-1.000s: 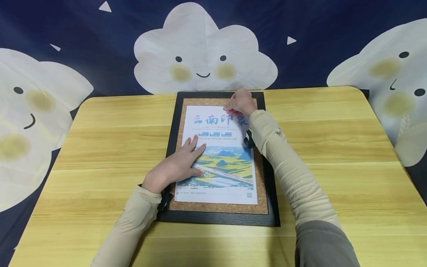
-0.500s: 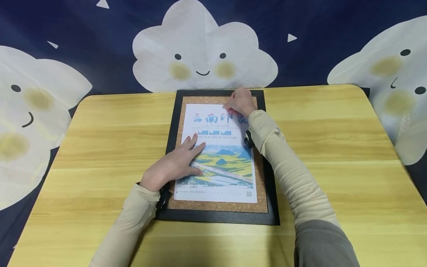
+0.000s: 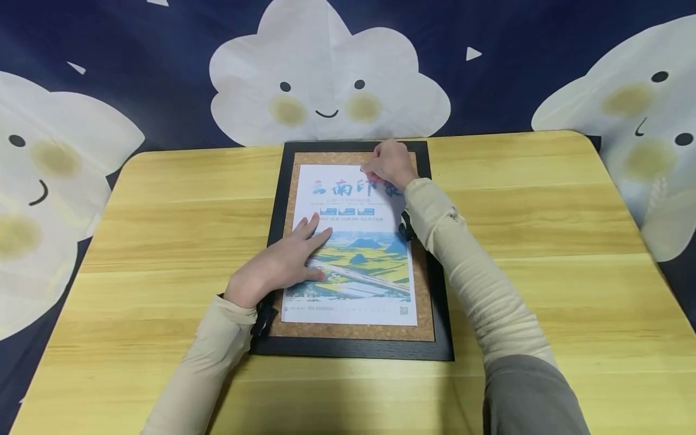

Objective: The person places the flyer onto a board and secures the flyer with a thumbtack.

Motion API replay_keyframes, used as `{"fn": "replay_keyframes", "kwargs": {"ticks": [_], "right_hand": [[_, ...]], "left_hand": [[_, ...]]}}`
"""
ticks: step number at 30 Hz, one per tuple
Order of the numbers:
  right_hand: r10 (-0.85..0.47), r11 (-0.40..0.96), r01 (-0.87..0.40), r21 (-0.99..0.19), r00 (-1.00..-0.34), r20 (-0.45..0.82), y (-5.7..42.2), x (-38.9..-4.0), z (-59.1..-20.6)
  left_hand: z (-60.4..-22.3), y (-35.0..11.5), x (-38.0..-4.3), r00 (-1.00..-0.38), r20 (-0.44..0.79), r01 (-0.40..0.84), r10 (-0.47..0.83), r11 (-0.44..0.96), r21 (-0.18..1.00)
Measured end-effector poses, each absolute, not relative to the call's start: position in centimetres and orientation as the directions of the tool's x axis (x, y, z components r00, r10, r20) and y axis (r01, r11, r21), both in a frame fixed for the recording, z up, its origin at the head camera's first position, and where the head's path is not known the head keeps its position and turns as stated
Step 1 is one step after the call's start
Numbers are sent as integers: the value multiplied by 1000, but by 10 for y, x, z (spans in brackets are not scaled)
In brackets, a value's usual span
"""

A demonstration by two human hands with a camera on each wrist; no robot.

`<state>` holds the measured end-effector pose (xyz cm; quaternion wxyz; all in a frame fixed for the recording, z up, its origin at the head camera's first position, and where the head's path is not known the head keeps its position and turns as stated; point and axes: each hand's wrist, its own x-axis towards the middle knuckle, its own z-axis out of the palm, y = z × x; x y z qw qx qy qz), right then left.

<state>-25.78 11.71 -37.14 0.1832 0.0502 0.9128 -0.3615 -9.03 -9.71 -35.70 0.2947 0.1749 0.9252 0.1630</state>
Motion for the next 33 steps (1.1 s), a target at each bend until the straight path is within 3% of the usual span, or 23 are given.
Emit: {"fn": "replay_keyframes", "kwargs": {"ticks": [10,28,33], "right_hand": [[-213,642,96,-761,-931,-298,131,-235,-353],[-224,650,-162,-742,-974,16,151,-185,-349],[-214,667,-222,-712,-971,103,162,-164,-346]], "left_hand": [[-353,-98,-88,-767,-482,232,423,884,407],[-356,-103,-89,-773,-467,253,428,885,391],[-354,-108,-93,-840,-340,291,423,880,376]]}}
